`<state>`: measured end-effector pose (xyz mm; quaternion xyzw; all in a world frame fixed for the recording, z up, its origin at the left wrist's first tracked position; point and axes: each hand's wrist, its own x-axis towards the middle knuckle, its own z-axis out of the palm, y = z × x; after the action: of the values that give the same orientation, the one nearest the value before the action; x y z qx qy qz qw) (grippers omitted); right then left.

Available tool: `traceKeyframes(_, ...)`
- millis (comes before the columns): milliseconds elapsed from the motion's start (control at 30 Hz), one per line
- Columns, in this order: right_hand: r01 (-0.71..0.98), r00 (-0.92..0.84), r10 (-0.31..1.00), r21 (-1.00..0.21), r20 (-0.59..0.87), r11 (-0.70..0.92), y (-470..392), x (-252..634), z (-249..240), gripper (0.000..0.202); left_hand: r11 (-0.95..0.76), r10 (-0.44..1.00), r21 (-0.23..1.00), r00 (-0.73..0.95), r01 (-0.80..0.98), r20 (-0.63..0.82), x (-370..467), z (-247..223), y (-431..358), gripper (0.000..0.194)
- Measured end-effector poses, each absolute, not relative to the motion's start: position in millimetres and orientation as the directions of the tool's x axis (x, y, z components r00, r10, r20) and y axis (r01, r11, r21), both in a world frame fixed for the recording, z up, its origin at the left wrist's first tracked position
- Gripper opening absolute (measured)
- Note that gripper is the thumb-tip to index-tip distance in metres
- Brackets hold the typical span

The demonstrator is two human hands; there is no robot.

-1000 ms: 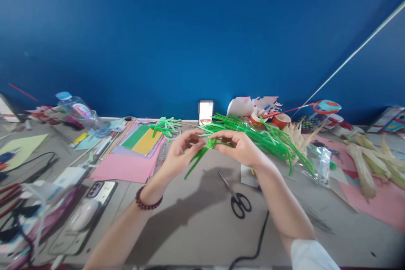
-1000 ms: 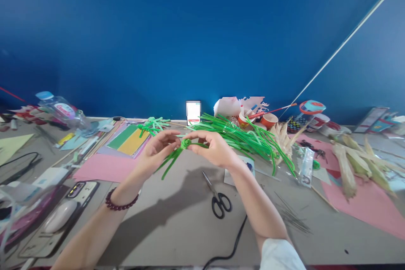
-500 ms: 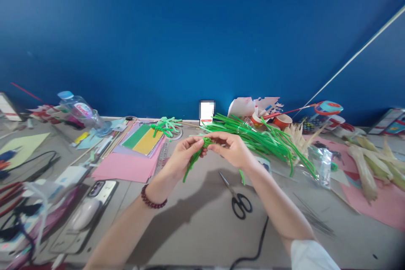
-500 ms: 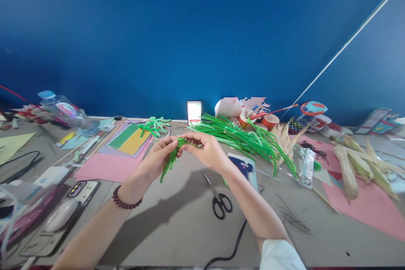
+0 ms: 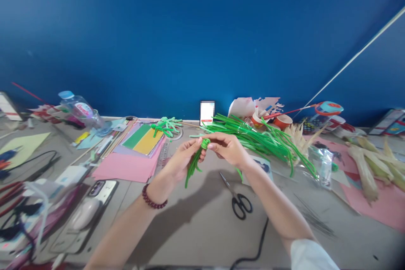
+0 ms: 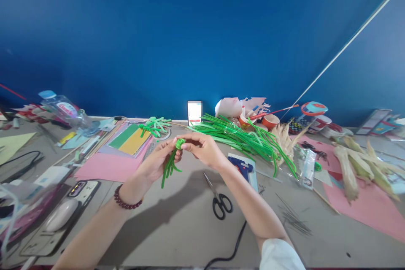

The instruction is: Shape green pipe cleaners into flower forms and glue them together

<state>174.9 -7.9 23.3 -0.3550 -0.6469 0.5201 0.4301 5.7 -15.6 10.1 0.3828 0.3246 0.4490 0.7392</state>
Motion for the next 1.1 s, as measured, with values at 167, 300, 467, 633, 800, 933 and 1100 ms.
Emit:
traceKeyframes(167,0.072,-0.354,0.878,-0.927,0.322,0.369,-5,176,23,0.030,0.304,0.910,0.873,0.387,-0.382,-0.147,6,16,-18,0.034)
traceKeyframes(300,0.111,-0.360,0.847,-0.883,0.392,0.456,-8,177,27,0.025,0.273,0.923,0.890,0.362,-0.367,-0.133,4,21,-19,0.036)
traceKeyframes(467,0.244,-0.343,0.850,-0.836,0.399,0.491,-11,176,27,0.023,0.211,0.938,0.899,0.339,-0.384,-0.075,4,17,-16,0.027)
traceKeyframes(633,0.164,-0.285,0.885,-0.891,0.369,0.424,-7,172,20,0.022,0.218,0.961,0.842,0.259,-0.494,-0.097,8,13,-14,0.033)
traceKeyframes(800,0.006,-0.248,0.903,-0.931,0.352,0.364,-2,169,15,0.027,0.237,0.952,0.843,0.289,-0.482,-0.102,8,14,-15,0.031)
traceKeyframes(933,-0.043,-0.215,0.926,-0.950,0.311,0.309,0,168,13,0.035,0.269,0.942,0.838,0.311,-0.475,-0.126,8,15,-17,0.043)
traceKeyframes(1100,-0.039,-0.179,0.945,-0.961,0.275,0.273,-3,166,16,0.036,0.058,0.955,0.901,0.286,-0.430,0.076,10,17,-21,0.033)
